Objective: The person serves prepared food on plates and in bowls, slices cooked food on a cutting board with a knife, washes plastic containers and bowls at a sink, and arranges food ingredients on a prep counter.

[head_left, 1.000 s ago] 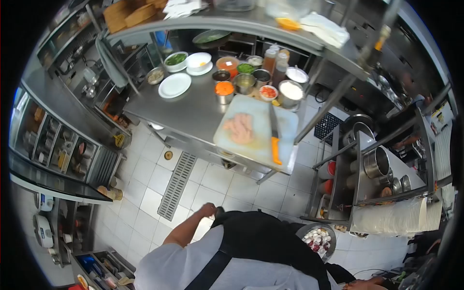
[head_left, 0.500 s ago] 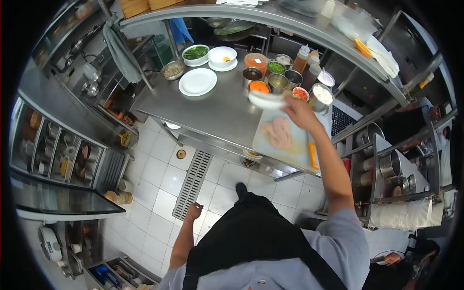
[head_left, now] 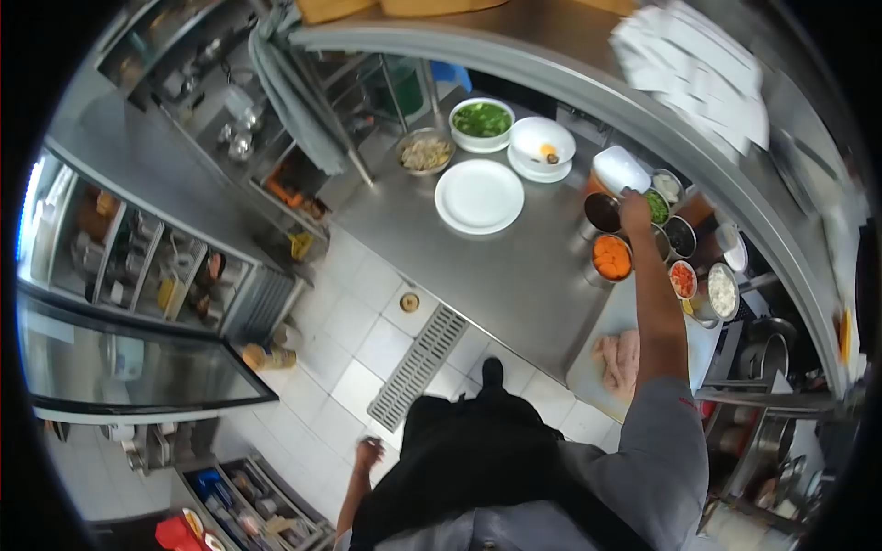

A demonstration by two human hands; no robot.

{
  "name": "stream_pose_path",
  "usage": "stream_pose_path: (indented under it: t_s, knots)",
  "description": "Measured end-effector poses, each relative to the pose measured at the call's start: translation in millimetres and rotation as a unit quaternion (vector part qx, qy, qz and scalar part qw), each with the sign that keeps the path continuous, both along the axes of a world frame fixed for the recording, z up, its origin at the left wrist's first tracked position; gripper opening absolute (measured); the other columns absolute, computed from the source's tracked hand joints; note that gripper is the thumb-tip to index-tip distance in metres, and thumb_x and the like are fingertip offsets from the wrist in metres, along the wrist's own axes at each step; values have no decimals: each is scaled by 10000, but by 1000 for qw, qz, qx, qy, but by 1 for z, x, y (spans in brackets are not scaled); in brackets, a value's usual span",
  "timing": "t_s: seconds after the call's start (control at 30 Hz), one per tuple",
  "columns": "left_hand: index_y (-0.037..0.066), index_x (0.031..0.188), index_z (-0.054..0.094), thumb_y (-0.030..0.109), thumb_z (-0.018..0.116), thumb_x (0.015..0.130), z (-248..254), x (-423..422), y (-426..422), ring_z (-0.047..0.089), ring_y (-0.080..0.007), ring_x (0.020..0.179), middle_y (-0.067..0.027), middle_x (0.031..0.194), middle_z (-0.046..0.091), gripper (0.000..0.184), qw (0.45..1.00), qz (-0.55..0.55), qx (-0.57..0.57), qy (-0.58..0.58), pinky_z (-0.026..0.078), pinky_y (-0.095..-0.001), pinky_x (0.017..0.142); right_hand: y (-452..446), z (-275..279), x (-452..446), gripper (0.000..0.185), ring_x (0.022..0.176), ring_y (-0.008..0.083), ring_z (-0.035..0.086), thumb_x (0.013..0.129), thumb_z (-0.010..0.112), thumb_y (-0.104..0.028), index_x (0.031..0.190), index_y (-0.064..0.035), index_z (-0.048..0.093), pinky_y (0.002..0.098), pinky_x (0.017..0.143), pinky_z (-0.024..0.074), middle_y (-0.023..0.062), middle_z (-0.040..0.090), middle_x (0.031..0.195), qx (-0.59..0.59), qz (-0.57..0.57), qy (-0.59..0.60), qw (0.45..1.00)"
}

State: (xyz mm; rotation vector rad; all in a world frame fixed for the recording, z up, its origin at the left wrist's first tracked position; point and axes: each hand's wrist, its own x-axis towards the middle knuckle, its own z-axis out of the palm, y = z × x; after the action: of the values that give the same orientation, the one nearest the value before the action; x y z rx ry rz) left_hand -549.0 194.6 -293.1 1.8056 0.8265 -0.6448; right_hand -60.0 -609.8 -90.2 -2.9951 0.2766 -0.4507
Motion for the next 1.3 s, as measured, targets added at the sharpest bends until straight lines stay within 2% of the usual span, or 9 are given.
stream_pose_path:
  t_s: [0.07,0.17,0.3,0.37,0.5,0.63,0.73,0.9,1.3]
  knots:
    - [-27,955,625,207,620,969,21,19,-8,607,-161,492,-119,701,676,234,994,78,76,-17,503,-306,418,8,17,1,298,983,392,666,880,603,-109,1168,-34,625,478,839,555,211,646,1097,-5,-11,-12,1000]
    - [-8,1035,603,237,618,974,11,42,-20,618,-169,534,-107,707,668,252,989,141,-39,-28,496,-312,424,44,47,-28,365,1025,400,652,872,641,-127,1224,-37,610,470,869,547,208,607,1209,15,-13,-69,997]
    - [-17,878,653,184,624,939,51,128,-62,676,-215,648,-135,804,701,212,988,-100,59,-100,531,-376,565,119,72,-67,421,1144,422,585,858,680,-138,1259,-49,587,468,985,491,225,549,1306,141,59,-62,986]
    - [-31,823,661,179,597,937,-34,174,-41,687,-224,711,-153,825,700,248,964,-144,57,-217,536,-376,659,151,61,-80,418,1141,375,601,880,676,-150,1279,-83,572,459,915,523,195,528,1337,102,98,-61,988]
    - [-17,1007,662,178,580,974,68,329,-67,689,-228,755,-142,823,699,215,925,-292,9,-243,544,-362,694,223,39,-107,585,1365,380,405,853,685,-89,1406,-126,497,465,1036,465,194,430,1471,123,128,15,984]
    - [-25,1065,644,136,558,997,125,454,-86,663,-152,720,-88,801,687,195,896,-354,-89,-255,541,-300,640,307,55,-134,654,1333,388,467,845,702,-145,1444,-137,437,465,1098,423,213,339,1535,395,66,115,909]
    - [-20,1082,641,152,577,999,154,507,-120,659,-141,747,-83,819,689,202,840,-458,-156,-247,537,-292,674,356,37,-153,686,1178,370,593,847,707,-106,1464,-125,408,458,990,503,220,301,1550,317,80,24,945]
    - [-2,1115,634,167,593,1003,186,527,-177,656,-129,781,-68,866,689,207,725,-601,-234,-239,538,-282,741,416,58,-198,652,1083,310,637,867,701,-72,1452,-99,415,400,874,573,215,323,1519,506,-106,-33,856]
    - [-4,1099,636,144,565,1016,209,497,-258,635,-109,722,-63,811,667,184,633,-663,-346,-199,531,-263,685,469,50,-283,632,1091,280,638,880,697,-41,1445,-78,415,336,799,592,210,344,1492,503,-289,-111,806]
